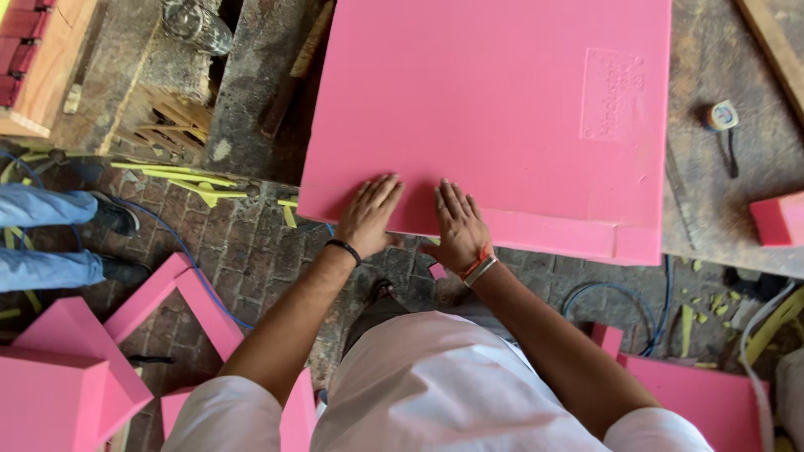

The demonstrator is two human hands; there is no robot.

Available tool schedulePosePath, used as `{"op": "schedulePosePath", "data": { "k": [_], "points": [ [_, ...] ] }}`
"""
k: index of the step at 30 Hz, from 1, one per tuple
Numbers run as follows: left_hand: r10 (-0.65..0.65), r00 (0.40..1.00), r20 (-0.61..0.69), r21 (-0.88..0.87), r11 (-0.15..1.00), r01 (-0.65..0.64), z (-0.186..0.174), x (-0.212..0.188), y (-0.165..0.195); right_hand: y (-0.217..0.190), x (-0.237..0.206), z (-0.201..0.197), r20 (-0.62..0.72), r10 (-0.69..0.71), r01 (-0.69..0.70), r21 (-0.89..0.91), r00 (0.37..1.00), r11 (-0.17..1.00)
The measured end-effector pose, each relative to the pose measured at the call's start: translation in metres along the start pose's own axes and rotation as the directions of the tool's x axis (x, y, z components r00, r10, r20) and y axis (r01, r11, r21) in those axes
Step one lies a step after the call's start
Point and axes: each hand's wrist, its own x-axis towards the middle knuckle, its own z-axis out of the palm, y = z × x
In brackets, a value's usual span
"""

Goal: The person assembles pink foam panels by applying adhesive from a handheld dispenser to the edges of a large foam sheet and attaching smaller foam strips. The person presses the pieces together to bond them and stacks the completed assembly with other similar pieces.

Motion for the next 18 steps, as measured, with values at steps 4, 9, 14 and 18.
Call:
{"op": "schedulePosePath", "data": {
  "k": [4, 9, 14, 18],
  "points": [
    [0.048, 0.995, -0.091, 0.007, 0.999, -0.047, 0.025, -0.002, -0.024, -0.028, 0.025, 0.028, -0.082, 0.054, -0.055, -0.008, 0.995, 0.998],
    [-0.141, 0.988, 0.057, -0.192, 0.97, 0.149, 0.039, 0.008, -0.028, -0.026, 0.038, 0.041, -0.148, 0.157, -0.16, -0.01, 0.976, 0.987],
    [0.098, 0.995, -0.012, -0.099, 0.99, -0.099, 0.023, -0.007, -0.03, -0.042, 0.024, 0.029, -0.055, 0.198, -0.203, -0.118, 0.979, 0.972],
    [0.014, 1.0, 0.024, -0.008, 1.0, -0.014, -0.011, -0.04, -0.064, -0.084, 0.03, 0.013, 0.199, 0.245, -0.221, -0.135, 0.949, 0.966]
  ]
}}
